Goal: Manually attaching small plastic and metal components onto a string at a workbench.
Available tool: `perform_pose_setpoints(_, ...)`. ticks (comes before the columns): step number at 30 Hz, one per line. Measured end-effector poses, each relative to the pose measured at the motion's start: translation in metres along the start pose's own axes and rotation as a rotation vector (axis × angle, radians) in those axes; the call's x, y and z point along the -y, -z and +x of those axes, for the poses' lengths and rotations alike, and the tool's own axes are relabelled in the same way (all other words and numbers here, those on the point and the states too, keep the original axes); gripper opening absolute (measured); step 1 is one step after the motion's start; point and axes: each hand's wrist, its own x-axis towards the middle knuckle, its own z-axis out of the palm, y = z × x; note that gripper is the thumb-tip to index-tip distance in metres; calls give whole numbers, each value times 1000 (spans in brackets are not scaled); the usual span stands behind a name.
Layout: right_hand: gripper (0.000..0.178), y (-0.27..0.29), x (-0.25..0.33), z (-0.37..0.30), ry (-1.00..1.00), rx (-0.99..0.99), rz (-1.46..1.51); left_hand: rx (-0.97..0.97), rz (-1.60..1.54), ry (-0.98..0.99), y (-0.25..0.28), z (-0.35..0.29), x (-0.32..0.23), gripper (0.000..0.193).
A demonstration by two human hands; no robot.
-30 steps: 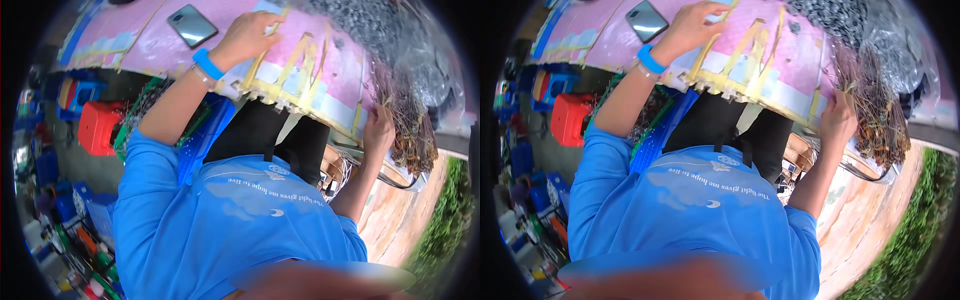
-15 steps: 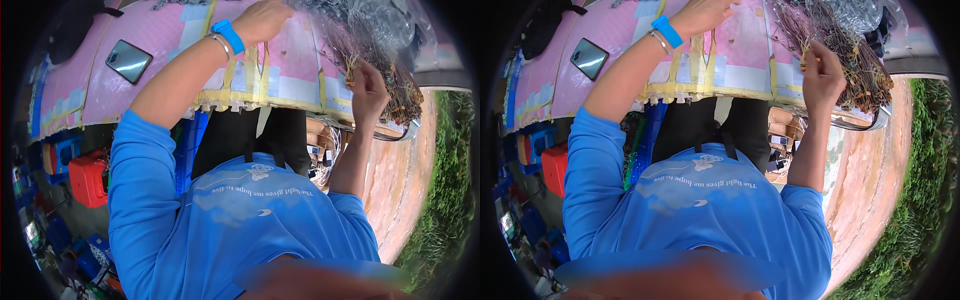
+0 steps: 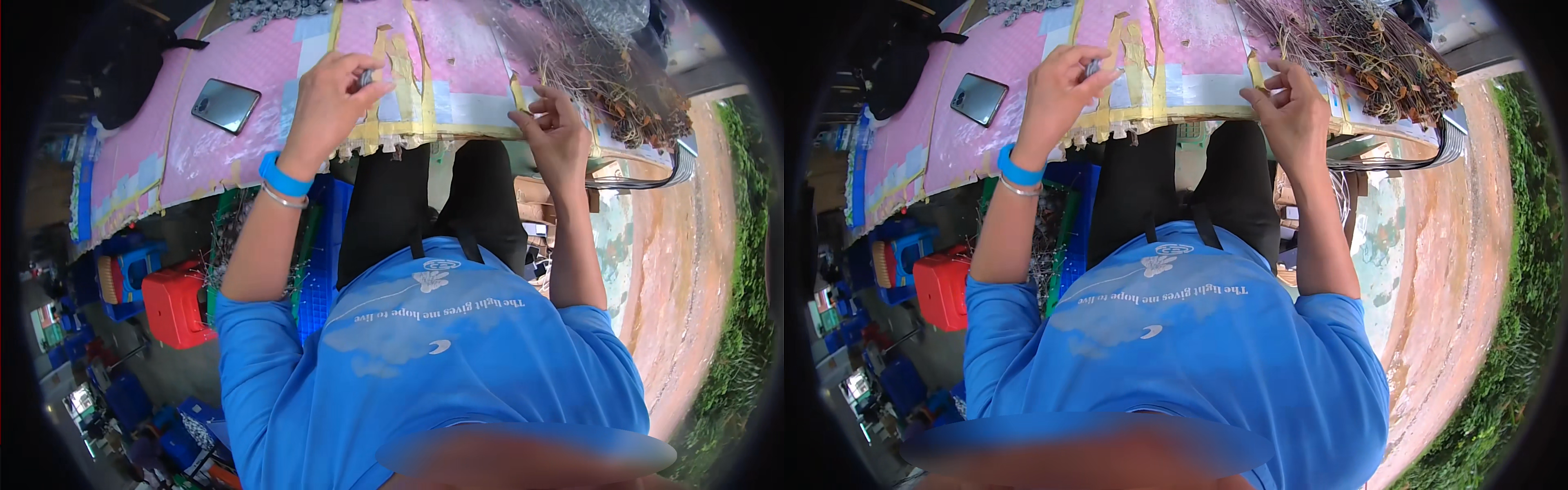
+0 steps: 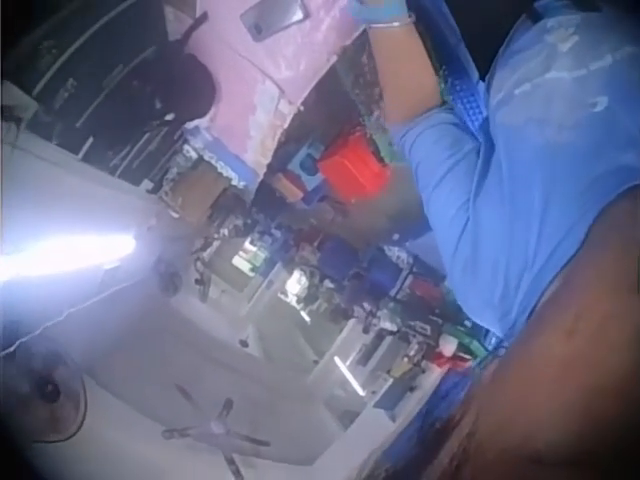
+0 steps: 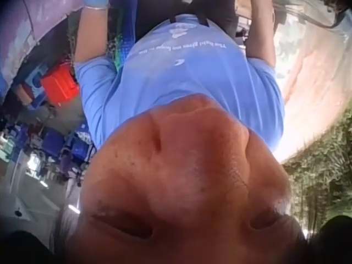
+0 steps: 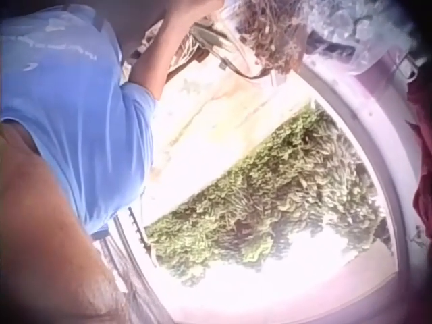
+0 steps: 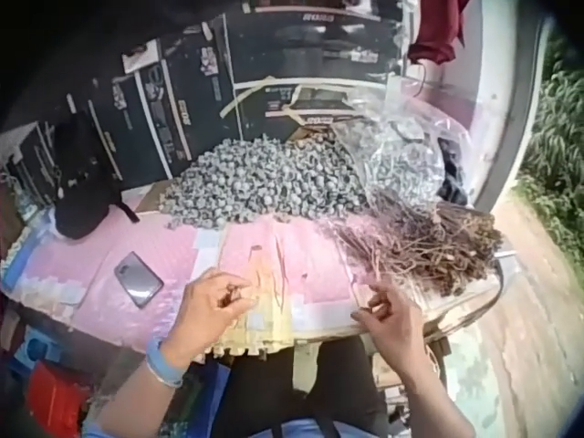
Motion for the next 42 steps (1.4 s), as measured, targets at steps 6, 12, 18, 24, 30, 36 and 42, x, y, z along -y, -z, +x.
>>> perform_pose_setpoints(6, 19, 11, -22, 23, 282, 18, -554, 73, -425, 419, 3, -63, -39, 29)
perform_pose_setpoints(12, 13, 25, -7, 77, 0, -265, 533, 43, -785, 432, -8, -98, -41, 34)
perform_pose_setpoints(18, 14, -36, 41, 69, 176, -210, 689, 131, -852, 450, -26, -99, -51, 37)
perform_pose_setpoints(24, 10, -79, 22, -9, 350, 252, 257, 173, -763, 452, -33, -96, -40, 34)
perform_pose_setpoints(30, 15, -5, -8, 100, 84, -114, 617, 177, -770, 502, -27, -100, -40, 32)
perform_pose_setpoints(36, 16, 21, 32, 115, 192, -352, 639, 223, -821, 467, -38, -87, -42, 35)
perform_pose_setpoints(42, 7, -37, 36, -8, 109, 414, 477, 338, -773, 487, -39, -83, -49, 34)
